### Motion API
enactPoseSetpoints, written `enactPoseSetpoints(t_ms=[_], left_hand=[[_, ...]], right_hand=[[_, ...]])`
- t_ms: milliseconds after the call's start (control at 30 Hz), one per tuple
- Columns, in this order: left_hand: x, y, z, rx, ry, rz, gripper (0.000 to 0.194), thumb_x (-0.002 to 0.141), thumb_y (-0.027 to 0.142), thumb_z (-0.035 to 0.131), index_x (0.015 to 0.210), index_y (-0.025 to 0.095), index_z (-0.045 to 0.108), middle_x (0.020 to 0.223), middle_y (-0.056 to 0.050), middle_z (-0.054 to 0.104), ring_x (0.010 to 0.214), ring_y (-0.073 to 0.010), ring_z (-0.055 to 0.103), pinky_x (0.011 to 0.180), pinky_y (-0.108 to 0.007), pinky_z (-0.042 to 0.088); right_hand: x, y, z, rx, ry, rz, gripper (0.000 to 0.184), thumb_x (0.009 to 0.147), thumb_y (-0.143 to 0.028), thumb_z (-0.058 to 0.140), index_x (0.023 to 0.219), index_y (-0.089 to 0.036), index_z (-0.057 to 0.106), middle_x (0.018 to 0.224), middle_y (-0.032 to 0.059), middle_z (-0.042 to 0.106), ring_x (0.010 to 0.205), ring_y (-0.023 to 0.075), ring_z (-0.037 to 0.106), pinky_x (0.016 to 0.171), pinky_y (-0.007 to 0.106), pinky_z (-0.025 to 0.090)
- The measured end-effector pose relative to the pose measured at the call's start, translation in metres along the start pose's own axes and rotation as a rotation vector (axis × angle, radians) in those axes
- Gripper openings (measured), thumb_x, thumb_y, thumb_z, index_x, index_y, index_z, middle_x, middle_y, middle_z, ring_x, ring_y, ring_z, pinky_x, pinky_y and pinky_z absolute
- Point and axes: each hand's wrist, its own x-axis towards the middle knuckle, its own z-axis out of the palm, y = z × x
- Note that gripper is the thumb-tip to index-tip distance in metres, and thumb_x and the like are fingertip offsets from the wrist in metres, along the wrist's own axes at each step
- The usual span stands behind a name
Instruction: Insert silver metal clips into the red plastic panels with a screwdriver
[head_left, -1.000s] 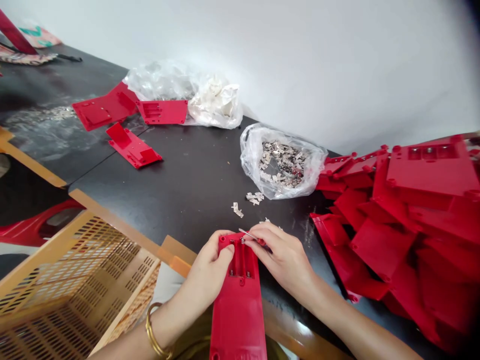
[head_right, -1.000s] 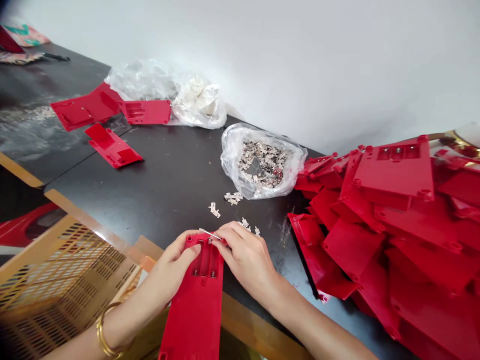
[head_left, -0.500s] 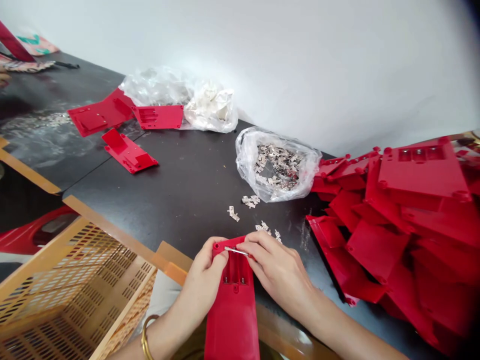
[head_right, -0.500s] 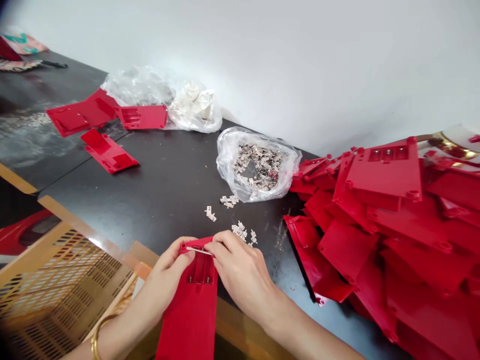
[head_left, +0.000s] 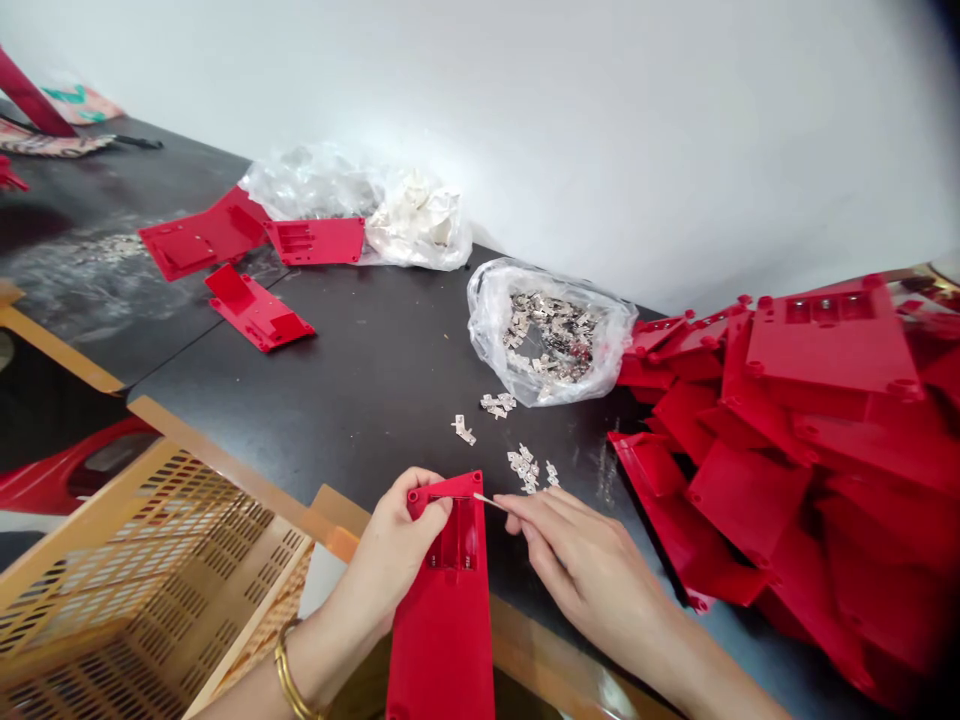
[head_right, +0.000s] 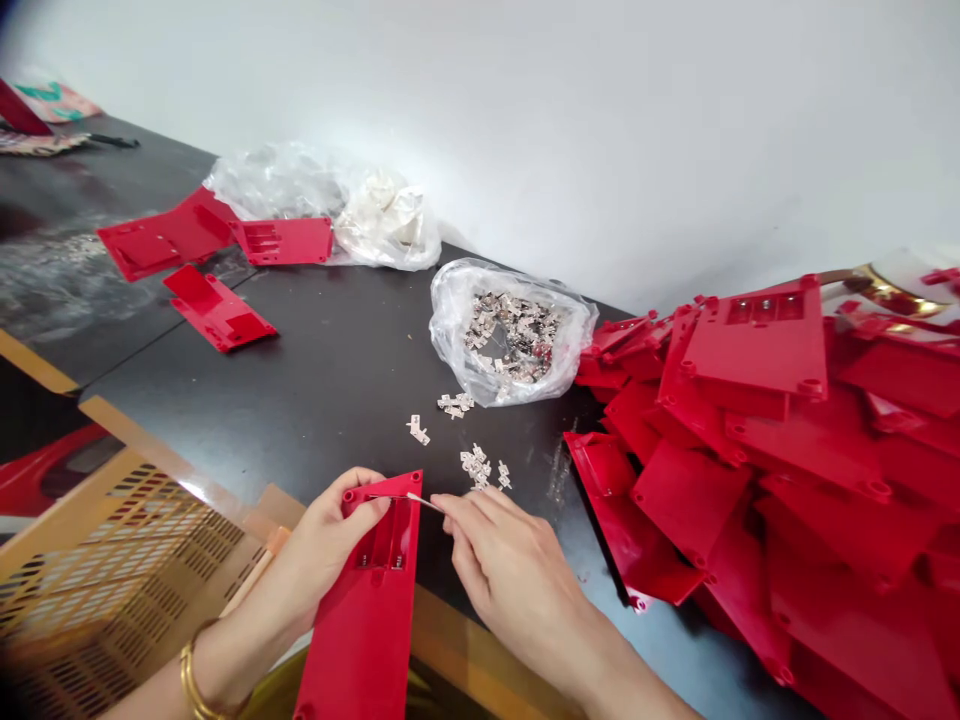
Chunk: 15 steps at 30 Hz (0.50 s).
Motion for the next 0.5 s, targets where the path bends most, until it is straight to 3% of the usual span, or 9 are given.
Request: enactPoseSetpoints(t_ms=[100,300,500], left_hand=[[-0.001,0.0,-0.001,0.031,-0.026,0.03,0.018,0.082,0.032,0.066,0.095,0.021,0.061,0.072,0.004,0.063,0.059,-0.0097,0.055,0.055,-0.02,0.045],[-0.001,-0.004,-0.001,0.088,-0.009,0.047,0.012,0.079,0.03,0.065,0.084,0.02,0.061,0.064,0.006,0.058,0.054,-0.0086,0.049,0.052,-0.019,0.042],[-0.001,-0.011,-0.001,0.172,-0.007,0.054,0.011,0.083,0.031,0.061,0.084,0.021,0.058,0.06,0.007,0.055,0.052,-0.009,0.048,0.05,-0.018,0.037]], right_hand=[[-0.006,0.0,0.002,-0.174,-0.04,-0.042,0.04,0.096,-0.011,0.042,0.131,-0.021,0.057,0.092,0.0048,0.069,0.087,0.0238,0.066,0.071,0.04,0.06],[-0.009,-0.009,0.011,-0.434,-0.028,-0.071,0.046,0.086,-0.007,0.053,0.13,-0.019,0.058,0.085,0.0041,0.067,0.078,0.0242,0.066,0.06,0.037,0.059],[-0.01,-0.016,0.012,-0.612,-0.031,-0.148,0.068,0.066,0.002,0.057,0.133,-0.01,0.055,0.082,0.0049,0.065,0.071,0.0239,0.064,0.051,0.036,0.055]])
